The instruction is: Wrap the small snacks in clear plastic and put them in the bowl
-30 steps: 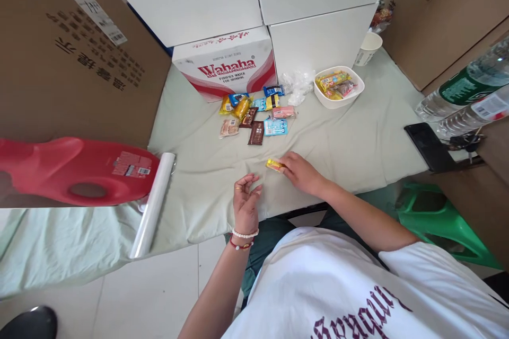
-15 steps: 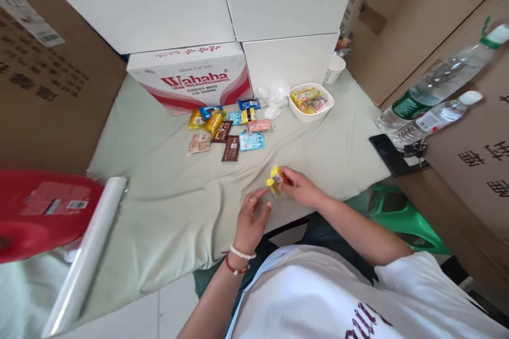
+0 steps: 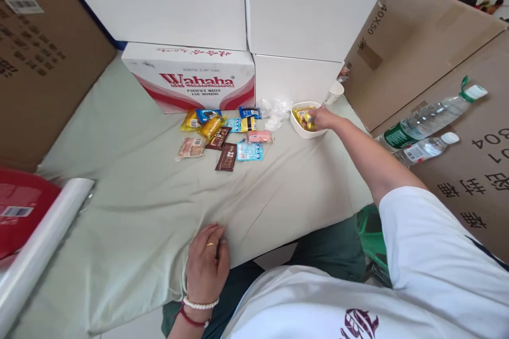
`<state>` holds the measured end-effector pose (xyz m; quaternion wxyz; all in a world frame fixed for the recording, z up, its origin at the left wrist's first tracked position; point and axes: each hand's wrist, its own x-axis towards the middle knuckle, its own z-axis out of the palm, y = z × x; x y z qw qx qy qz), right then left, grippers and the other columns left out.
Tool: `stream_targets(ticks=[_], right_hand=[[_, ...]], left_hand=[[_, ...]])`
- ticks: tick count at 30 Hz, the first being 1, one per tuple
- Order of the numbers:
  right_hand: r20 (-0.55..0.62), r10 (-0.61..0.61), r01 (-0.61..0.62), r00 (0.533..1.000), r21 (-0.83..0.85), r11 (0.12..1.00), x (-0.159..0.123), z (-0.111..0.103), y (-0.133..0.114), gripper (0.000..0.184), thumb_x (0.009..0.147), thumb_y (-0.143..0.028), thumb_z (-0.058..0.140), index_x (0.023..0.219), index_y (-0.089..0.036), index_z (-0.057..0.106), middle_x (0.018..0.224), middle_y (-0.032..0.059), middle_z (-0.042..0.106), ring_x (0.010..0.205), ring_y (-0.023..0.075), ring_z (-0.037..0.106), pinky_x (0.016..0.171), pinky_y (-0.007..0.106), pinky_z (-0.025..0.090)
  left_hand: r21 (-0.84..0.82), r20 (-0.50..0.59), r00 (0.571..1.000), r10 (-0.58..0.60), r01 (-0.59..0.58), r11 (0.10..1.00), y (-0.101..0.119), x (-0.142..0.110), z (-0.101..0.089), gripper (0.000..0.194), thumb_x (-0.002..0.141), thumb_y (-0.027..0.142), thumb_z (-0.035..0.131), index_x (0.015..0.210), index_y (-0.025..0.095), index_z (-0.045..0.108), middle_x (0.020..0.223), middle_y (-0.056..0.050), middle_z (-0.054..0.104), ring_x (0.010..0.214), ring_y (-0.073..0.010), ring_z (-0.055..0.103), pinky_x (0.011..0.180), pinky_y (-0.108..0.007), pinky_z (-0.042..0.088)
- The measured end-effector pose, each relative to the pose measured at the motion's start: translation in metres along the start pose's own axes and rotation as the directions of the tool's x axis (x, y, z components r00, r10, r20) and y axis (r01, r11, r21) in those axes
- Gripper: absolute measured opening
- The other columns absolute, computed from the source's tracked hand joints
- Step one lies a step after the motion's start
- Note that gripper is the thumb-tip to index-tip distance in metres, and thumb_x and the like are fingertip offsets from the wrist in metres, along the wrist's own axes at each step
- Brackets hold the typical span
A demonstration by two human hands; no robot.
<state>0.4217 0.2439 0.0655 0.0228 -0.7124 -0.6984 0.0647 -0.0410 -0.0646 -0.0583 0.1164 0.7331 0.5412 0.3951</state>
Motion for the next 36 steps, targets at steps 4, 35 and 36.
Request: stream_targets(ticks=[4,35,36], right_hand=[[0.143,0.041,-0.024,0.989,-0.123,0.992,-0.007,0.025,-0.005,0.043,0.085,-0.024,0.07,0.126,-0.014,0.065,0.125,0.0199,0.063,0.099,0.0264,0.061,0.09,0.036,0.046],[-0.2,0.017,0.056,0.98,0.355,0.933,-0.063,0.065,-0.131,0.026,0.101,-0.036,0.047,0.102,-0.018,0.068,0.1,0.0106,0.069,0.086,0.0227,0.061,0.073,0.032,0.043],[-0.187,0.069,0.048,0.98,0.556,0.83,-0.083,0.066,-0.13,0.027,0.099,-0.043,0.053,0.096,-0.02,0.066,0.089,0.0067,0.067,0.077,0.0202,0.058,0.068,0.03,0.042]], left_hand=[[0.089,0.038,0.997,0.064,-0.067,0.994,0.003,0.002,0.002,0.036,0.088,0.013,0.052,0.119,0.023,0.067,0.118,-0.012,0.07,0.115,-0.0299,0.066,0.1,-0.047,0.052],[0.033,-0.091,0.995,0.046,-0.043,0.998,0.017,0.002,-0.004,0.023,0.094,0.01,0.055,0.111,0.021,0.065,0.105,-0.009,0.07,0.104,-0.0234,0.068,0.092,-0.04,0.057],[-0.026,-0.096,0.995,-0.005,0.002,1.0,0.019,0.002,-0.006,0.02,0.095,0.013,0.056,0.11,0.022,0.066,0.103,-0.008,0.07,0.101,-0.0224,0.068,0.09,-0.039,0.057]])
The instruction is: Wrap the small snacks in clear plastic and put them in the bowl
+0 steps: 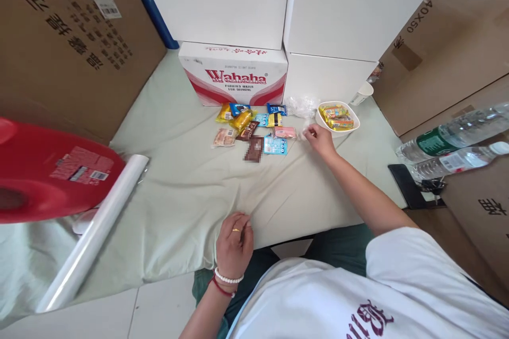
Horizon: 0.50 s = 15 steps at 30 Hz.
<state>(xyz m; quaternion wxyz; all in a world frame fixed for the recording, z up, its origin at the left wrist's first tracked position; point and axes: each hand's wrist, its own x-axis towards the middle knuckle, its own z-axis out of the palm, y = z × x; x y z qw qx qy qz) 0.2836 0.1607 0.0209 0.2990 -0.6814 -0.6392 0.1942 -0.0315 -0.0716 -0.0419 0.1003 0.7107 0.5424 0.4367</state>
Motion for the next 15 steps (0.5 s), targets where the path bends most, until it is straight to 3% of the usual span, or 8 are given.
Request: stream_targets(ticks=[2,4,7,9,12,15], right_hand=[[0.093,0.093,-0.121,0.991,0.383,0.916,-0.046,-0.006,0.0,0.034,0.09,-0.056,0.064,0.089,-0.022,0.062,0.071,-0.0008,0.057,0.059,0.0148,0.046,0.057,0.028,0.036],[0.221,0.143,-0.249,0.965,0.587,0.771,-0.096,-0.01,-0.003,0.041,0.082,-0.062,0.073,0.085,-0.023,0.06,0.063,-0.0053,0.047,0.052,0.0113,0.035,0.051,0.026,0.029],[0.3,0.147,-0.317,0.942,0.659,0.682,-0.162,-0.008,-0.013,0.044,0.075,-0.062,0.081,0.081,-0.023,0.061,0.065,-0.005,0.051,0.055,0.0108,0.039,0.053,0.026,0.032],[0.348,0.118,-0.332,0.93,0.661,0.673,-0.191,-0.005,-0.02,0.045,0.074,-0.061,0.083,0.081,-0.022,0.063,0.07,-0.0032,0.058,0.061,0.0119,0.048,0.059,0.026,0.038],[0.394,0.096,-0.364,0.914,0.691,0.624,-0.21,-0.003,-0.023,0.045,0.074,-0.061,0.083,0.083,-0.021,0.066,0.073,-0.0022,0.062,0.066,0.0128,0.053,0.065,0.027,0.042],[0.36,0.185,-0.4,0.914,0.732,0.551,-0.211,-0.011,-0.014,0.047,0.072,-0.063,0.083,0.085,-0.021,0.066,0.07,-0.004,0.058,0.061,0.0108,0.046,0.059,0.026,0.036]], left_hand=[[-0.126,0.03,0.99,-0.138,0.141,0.982,0.01,0.003,0.0,0.013,0.097,0.021,0.058,0.108,0.022,0.066,0.1,-0.007,0.069,0.095,-0.0205,0.068,0.086,-0.037,0.058],[-0.288,0.139,0.947,-0.291,0.319,0.903,0.027,0.011,0.006,0.014,0.098,0.032,0.059,0.107,0.023,0.065,0.101,-0.007,0.067,0.091,-0.0192,0.068,0.076,-0.033,0.059],[-0.537,0.409,0.808,-0.423,0.588,0.604,0.061,0.029,0.031,0.037,0.093,0.05,0.066,0.117,0.023,0.058,0.12,-0.01,0.062,0.099,-0.0213,0.07,0.063,-0.029,0.059],[-0.581,0.519,0.735,-0.436,0.678,0.451,0.079,0.041,0.051,0.056,0.077,0.052,0.083,0.117,0.023,0.057,0.129,-0.011,0.061,0.106,-0.0226,0.069,0.069,-0.029,0.059],[-0.586,0.651,0.628,-0.428,0.773,0.243,0.089,0.052,0.071,0.056,0.064,0.051,0.091,0.102,0.02,0.063,0.105,-0.006,0.071,0.09,-0.0179,0.068,0.075,-0.029,0.058],[-0.593,0.676,0.539,-0.503,0.803,0.063,0.081,0.054,0.073,0.05,0.064,0.053,0.09,0.09,0.02,0.065,0.083,0.001,0.069,0.071,-0.012,0.063,0.065,-0.025,0.053]])
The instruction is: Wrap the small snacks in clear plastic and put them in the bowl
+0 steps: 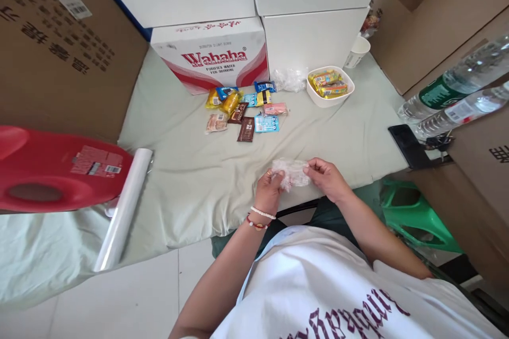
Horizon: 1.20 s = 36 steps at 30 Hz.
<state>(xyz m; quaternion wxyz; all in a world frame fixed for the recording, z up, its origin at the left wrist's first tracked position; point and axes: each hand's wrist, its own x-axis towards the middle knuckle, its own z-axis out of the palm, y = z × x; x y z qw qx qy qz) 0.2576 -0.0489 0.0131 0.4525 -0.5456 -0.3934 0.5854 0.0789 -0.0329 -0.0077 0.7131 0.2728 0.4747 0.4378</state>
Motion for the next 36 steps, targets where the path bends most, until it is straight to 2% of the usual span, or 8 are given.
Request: stream_targets(ticks=[4,7,12,17,21,26,31,36], right_hand=[[0.028,0.103,-0.102,0.994,-0.017,0.995,0.001,-0.016,0.003,0.05,0.069,-0.065,0.084,0.086,-0.021,0.066,0.069,-0.005,0.053,0.056,0.0092,0.034,0.052,0.026,0.026],[0.076,0.074,-0.066,0.994,-0.1,0.993,0.0,-0.013,0.008,0.05,0.075,-0.069,0.076,0.084,-0.022,0.064,0.072,-0.003,0.054,0.062,0.0122,0.041,0.057,0.027,0.035],[0.093,-0.087,0.104,0.992,-0.195,0.975,0.0,-0.001,0.008,0.05,0.079,-0.062,0.076,0.11,-0.024,0.066,0.11,0.0049,0.066,0.097,0.0196,0.059,0.083,0.031,0.048],[0.153,0.006,0.023,0.988,-0.187,0.982,0.001,0.003,0.009,0.042,0.081,-0.062,0.072,0.09,-0.022,0.065,0.075,-0.002,0.06,0.068,0.0149,0.052,0.064,0.028,0.041],[0.094,0.025,-0.018,0.995,-0.074,0.997,-0.002,0.008,0.006,0.045,0.077,-0.064,0.075,0.088,-0.022,0.063,0.074,-0.0032,0.058,0.065,0.0137,0.052,0.062,0.028,0.041],[0.191,0.088,-0.086,0.978,-0.016,0.996,-0.002,0.016,-0.001,0.049,0.073,-0.065,0.079,0.091,-0.022,0.066,0.069,-0.0041,0.056,0.06,0.0123,0.047,0.06,0.027,0.038],[0.136,0.043,-0.024,0.99,-0.139,0.99,0.012,0.017,-0.009,0.046,0.071,-0.062,0.081,0.089,-0.02,0.069,0.075,-0.0019,0.062,0.067,0.0136,0.05,0.063,0.027,0.036],[0.091,0.004,0.016,0.996,-0.213,0.977,0.027,0.014,-0.026,0.043,0.074,-0.059,0.08,0.087,-0.02,0.07,0.077,-0.0015,0.064,0.071,0.0139,0.052,0.068,0.028,0.038]], left_hand=[[-0.09,-0.053,0.999,-0.01,0.005,0.996,0.001,-0.005,-0.015,0.049,0.063,0.05,0.092,0.087,0.019,0.062,0.08,0.002,0.067,0.068,-0.0095,0.061,0.06,-0.022,0.049],[-0.109,-0.074,0.997,0.015,-0.023,0.994,0.0,-0.01,-0.019,0.049,0.064,0.05,0.091,0.087,0.02,0.061,0.08,0.003,0.065,0.068,-0.0086,0.06,0.061,-0.022,0.048],[-0.053,-0.053,0.998,0.015,-0.018,0.998,-0.004,-0.013,-0.017,0.046,0.066,0.05,0.089,0.085,0.02,0.06,0.078,0.003,0.06,0.067,-0.0096,0.056,0.063,-0.024,0.048],[0.099,-0.138,0.98,0.143,-0.13,0.987,-0.007,-0.02,-0.012,0.047,0.077,0.054,0.081,0.104,0.022,0.06,0.108,-0.004,0.064,0.093,-0.0153,0.062,0.072,-0.026,0.05],[0.311,-0.112,0.938,0.329,-0.281,0.908,-0.007,-0.022,-0.011,0.066,0.064,0.041,0.093,0.119,0.024,0.061,0.13,-0.008,0.061,0.121,-0.0214,0.058,0.09,-0.029,0.051],[0.298,0.031,0.983,0.182,-0.183,0.937,-0.001,-0.009,-0.021,0.038,0.071,0.045,0.086,0.098,0.02,0.075,0.09,-0.003,0.074,0.083,-0.0177,0.066,0.081,-0.031,0.052],[0.12,0.096,0.993,0.075,-0.086,0.989,0.017,0.004,-0.043,0.044,0.065,0.05,0.091,0.095,0.019,0.078,0.091,-0.004,0.077,0.079,-0.017,0.067,0.074,-0.031,0.056],[0.023,0.0,0.997,0.071,-0.071,0.997,0.032,0.009,-0.066,0.051,0.06,0.054,0.093,0.093,0.018,0.077,0.09,-0.004,0.077,0.081,-0.0157,0.069,0.076,-0.03,0.058]])
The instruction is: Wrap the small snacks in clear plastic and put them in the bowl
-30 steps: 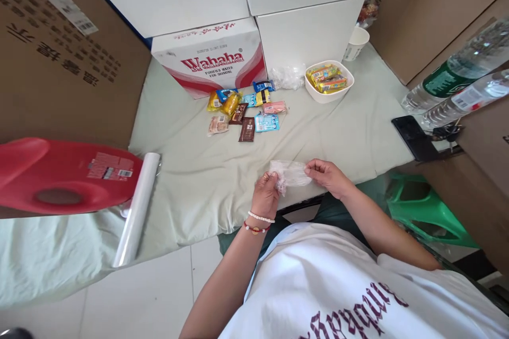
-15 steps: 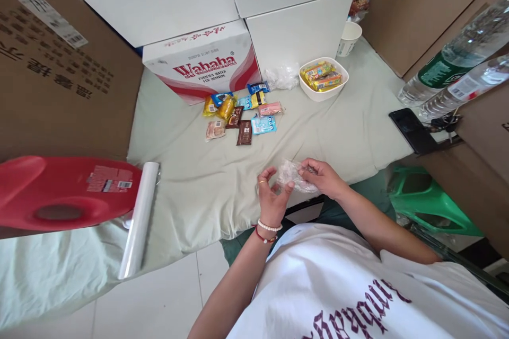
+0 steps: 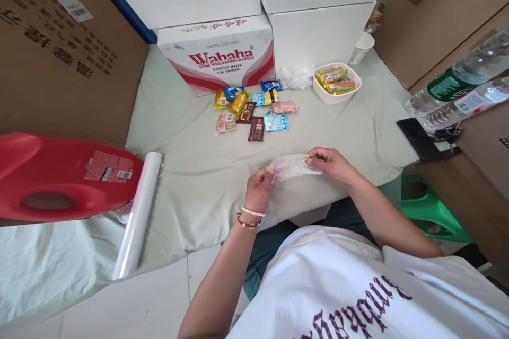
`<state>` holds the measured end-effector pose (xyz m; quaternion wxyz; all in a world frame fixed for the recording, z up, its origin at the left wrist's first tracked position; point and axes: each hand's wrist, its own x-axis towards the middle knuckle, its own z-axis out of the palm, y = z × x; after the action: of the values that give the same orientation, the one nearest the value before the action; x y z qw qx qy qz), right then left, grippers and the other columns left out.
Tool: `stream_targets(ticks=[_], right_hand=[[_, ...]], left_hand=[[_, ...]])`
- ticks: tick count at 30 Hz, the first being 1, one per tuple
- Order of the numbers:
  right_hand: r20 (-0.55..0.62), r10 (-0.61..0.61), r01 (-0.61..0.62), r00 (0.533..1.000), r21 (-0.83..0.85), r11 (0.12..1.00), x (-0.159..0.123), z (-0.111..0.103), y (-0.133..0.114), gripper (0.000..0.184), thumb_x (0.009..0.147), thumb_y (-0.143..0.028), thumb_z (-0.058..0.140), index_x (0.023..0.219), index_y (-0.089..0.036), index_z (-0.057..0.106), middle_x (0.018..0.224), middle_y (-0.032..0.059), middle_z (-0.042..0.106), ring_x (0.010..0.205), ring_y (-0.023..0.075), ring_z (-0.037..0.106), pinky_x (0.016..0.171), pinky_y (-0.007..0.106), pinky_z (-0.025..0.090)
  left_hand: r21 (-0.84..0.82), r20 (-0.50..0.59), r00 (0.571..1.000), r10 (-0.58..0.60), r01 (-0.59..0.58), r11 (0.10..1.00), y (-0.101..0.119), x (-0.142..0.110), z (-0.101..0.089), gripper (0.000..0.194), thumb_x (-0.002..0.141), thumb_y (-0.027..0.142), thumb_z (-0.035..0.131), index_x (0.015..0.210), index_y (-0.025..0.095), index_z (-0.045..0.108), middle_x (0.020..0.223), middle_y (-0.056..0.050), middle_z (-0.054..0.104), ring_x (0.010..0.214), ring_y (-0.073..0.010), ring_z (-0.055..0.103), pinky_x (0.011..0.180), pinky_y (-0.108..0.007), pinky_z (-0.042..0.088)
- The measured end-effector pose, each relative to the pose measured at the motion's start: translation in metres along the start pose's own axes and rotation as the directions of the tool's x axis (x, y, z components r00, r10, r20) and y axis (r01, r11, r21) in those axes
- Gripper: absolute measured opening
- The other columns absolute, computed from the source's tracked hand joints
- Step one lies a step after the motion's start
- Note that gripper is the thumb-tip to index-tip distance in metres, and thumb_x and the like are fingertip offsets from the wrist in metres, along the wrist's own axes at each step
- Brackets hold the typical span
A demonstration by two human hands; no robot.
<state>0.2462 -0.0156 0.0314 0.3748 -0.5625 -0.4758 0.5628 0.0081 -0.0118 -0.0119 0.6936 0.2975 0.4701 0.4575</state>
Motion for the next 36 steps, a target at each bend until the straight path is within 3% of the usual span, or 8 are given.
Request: stream_targets(ticks=[7,16,18,20,22,24,28,36], right_hand=[[0.195,0.081,-0.075,0.977,-0.037,0.996,0.008,-0.016,-0.013,0.044,0.068,-0.052,0.088,0.094,-0.019,0.073,0.079,-0.0013,0.065,0.072,0.0134,0.053,0.067,0.027,0.039],[0.075,0.076,-0.076,0.994,0.001,0.997,0.031,-0.012,-0.001,0.045,0.073,-0.062,0.081,0.087,-0.02,0.07,0.073,-0.0011,0.062,0.064,0.0134,0.05,0.062,0.028,0.038],[-0.015,0.015,-0.016,1.0,-0.057,0.998,0.034,-0.012,0.0,0.043,0.082,-0.063,0.073,0.089,-0.021,0.069,0.075,0.0005,0.063,0.067,0.0155,0.053,0.063,0.03,0.042],[-0.21,-0.114,0.068,0.971,-0.213,0.975,0.028,-0.017,0.005,0.038,0.091,-0.06,0.062,0.094,-0.022,0.07,0.083,0.0037,0.067,0.074,0.0191,0.058,0.068,0.033,0.047],[-0.37,-0.298,0.104,0.88,-0.464,0.88,0.01,-0.028,0.017,0.035,0.097,-0.053,0.053,0.101,-0.023,0.071,0.097,0.0086,0.07,0.087,0.0239,0.063,0.078,0.037,0.051],[-0.383,-0.45,0.066,0.807,-0.699,0.712,-0.014,-0.045,0.038,0.036,0.1,-0.047,0.047,0.111,-0.023,0.072,0.113,0.0139,0.069,0.105,0.0291,0.064,0.092,0.044,0.051],[-0.292,-0.495,-0.069,0.818,-0.905,0.42,-0.055,-0.078,0.083,0.041,0.098,-0.043,0.051,0.128,-0.02,0.069,0.135,0.0189,0.064,0.127,0.0359,0.056,0.107,0.053,0.043],[-0.312,-0.573,-0.127,0.758,-0.932,0.34,-0.054,-0.086,0.117,0.041,0.096,-0.034,0.051,0.13,-0.021,0.069,0.134,0.0163,0.068,0.121,0.0347,0.06,0.103,0.05,0.044]], left_hand=[[0.016,-0.11,0.991,0.073,-0.072,0.997,0.001,-0.001,-0.022,0.044,0.067,0.055,0.088,0.073,0.019,0.063,0.061,0.007,0.055,0.055,-0.0073,0.048,0.053,-0.02,0.041],[0.154,-0.127,0.983,0.13,-0.11,0.982,0.002,0.001,-0.019,0.046,0.082,0.061,0.074,0.072,0.022,0.052,0.055,0.009,0.043,0.045,-0.0076,0.039,0.04,-0.021,0.028],[0.167,-0.158,0.978,0.14,-0.113,0.979,0.006,0.005,-0.02,0.045,0.082,0.059,0.074,0.072,0.023,0.051,0.054,0.009,0.043,0.045,-0.0076,0.039,0.04,-0.021,0.029],[0.195,-0.218,0.961,0.172,-0.13,0.972,0.01,0.012,-0.021,0.043,0.084,0.057,0.072,0.072,0.023,0.049,0.054,0.009,0.044,0.045,-0.0073,0.04,0.041,-0.021,0.031],[0.216,-0.287,0.935,0.207,-0.147,0.965,0.013,0.019,-0.023,0.04,0.086,0.054,0.07,0.072,0.023,0.049,0.055,0.009,0.045,0.045,-0.0073,0.042,0.042,-0.02,0.033],[0.221,-0.331,0.915,0.23,-0.162,0.962,0.016,0.029,-0.023,0.038,0.087,0.053,0.068,0.074,0.023,0.05,0.056,0.009,0.047,0.046,-0.0077,0.044,0.043,-0.02,0.036],[0.222,-0.321,0.906,0.277,-0.212,0.952,0.02,0.05,-0.014,0.036,0.088,0.052,0.068,0.076,0.023,0.05,0.058,0.009,0.047,0.048,-0.0084,0.046,0.044,-0.02,0.037],[0.298,-0.16,0.941,0.299,-0.243,0.923,0.02,0.087,0.009,0.034,0.089,0.053,0.067,0.081,0.022,0.057,0.058,0.007,0.048,0.049,-0.0096,0.047,0.049,-0.022,0.041]])
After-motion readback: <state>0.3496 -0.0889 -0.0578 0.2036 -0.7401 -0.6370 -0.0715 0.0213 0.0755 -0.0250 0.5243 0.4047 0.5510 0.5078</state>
